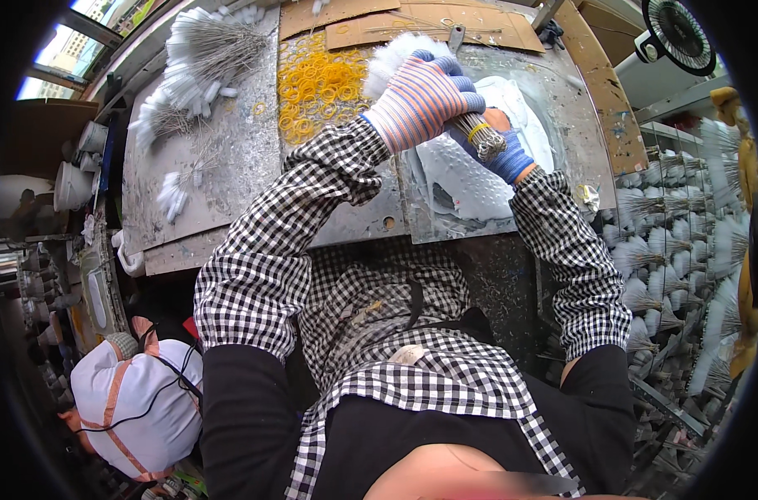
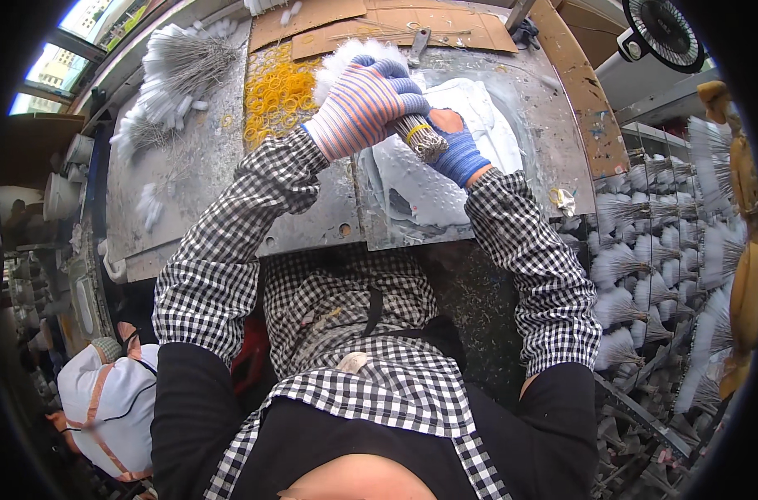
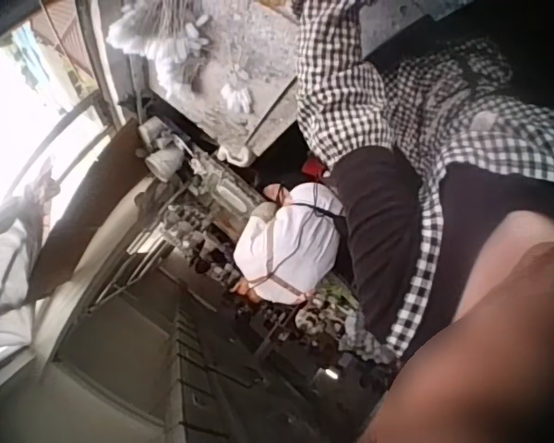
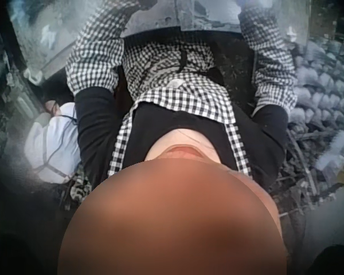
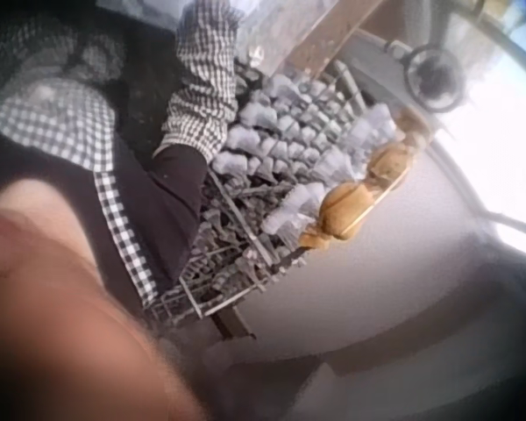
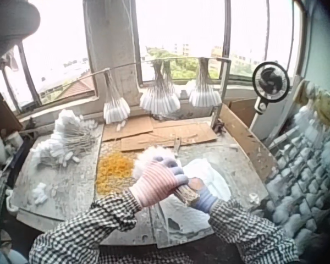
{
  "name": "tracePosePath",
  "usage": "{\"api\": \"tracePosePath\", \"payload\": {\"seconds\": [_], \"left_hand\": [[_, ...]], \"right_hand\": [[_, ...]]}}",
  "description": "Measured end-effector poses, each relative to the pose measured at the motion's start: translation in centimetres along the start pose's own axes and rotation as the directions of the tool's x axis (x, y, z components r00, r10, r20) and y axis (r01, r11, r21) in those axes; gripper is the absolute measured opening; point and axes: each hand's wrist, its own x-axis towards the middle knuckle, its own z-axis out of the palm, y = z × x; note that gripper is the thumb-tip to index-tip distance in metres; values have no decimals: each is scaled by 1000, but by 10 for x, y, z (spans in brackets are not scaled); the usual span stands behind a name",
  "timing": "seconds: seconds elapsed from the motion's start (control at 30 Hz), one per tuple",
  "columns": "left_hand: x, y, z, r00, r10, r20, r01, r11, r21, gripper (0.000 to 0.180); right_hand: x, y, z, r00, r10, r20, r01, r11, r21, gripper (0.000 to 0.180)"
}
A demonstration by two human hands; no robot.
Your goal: Assembling bundles of white bristles, securing them with rubber bands, and dipping them in a white substance at a manufacturing workstation.
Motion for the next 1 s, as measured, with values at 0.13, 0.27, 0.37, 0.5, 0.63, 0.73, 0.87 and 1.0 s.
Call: {"api": "tracePosePath", "payload": {"seconds": [0.13, 0.27, 0.37, 0.5, 0.63, 0.73, 0.87, 1.0], "left_hand": [[-2, 1, 9, 999, 17, 28, -16, 1000, -25, 36], [-1, -1, 10, 998, -25, 51, 25, 1000, -8, 40], [-3, -3, 11, 998, -4, 62, 4, 1000, -9, 41], [-1, -4, 12, 997, -27, 78, 30, 999, -42, 40], [1, -1, 8, 995, -57, 76, 61, 996, -62, 40], [-1, 4, 8, 992, -127, -14, 125, 986, -112, 38], [-48, 18, 21, 627, -760, -170, 291, 431, -854, 23], [-75, 51, -60, 477, -787, 390, -408, -592, -695, 49]], "right_hand": [[0, 6, 10, 999, 37, 31, -36, 999, -36, 26], [1, 11, 14, 994, 95, 46, -93, 995, -42, 27], [0, 7, 11, 987, 81, 137, -78, 997, -25, 29], [1, 9, 11, 985, 103, 139, -101, 995, -22, 29], [-2, -2, 7, 994, 75, 74, -81, 994, 75, 23], [-7, -7, 5, 997, 78, 25, -81, 975, 208, 26], [-9, -95, -59, 945, -110, -308, 115, 993, -2, 30], [-75, -132, -118, 754, 96, -650, 228, 890, 396, 36]]}}
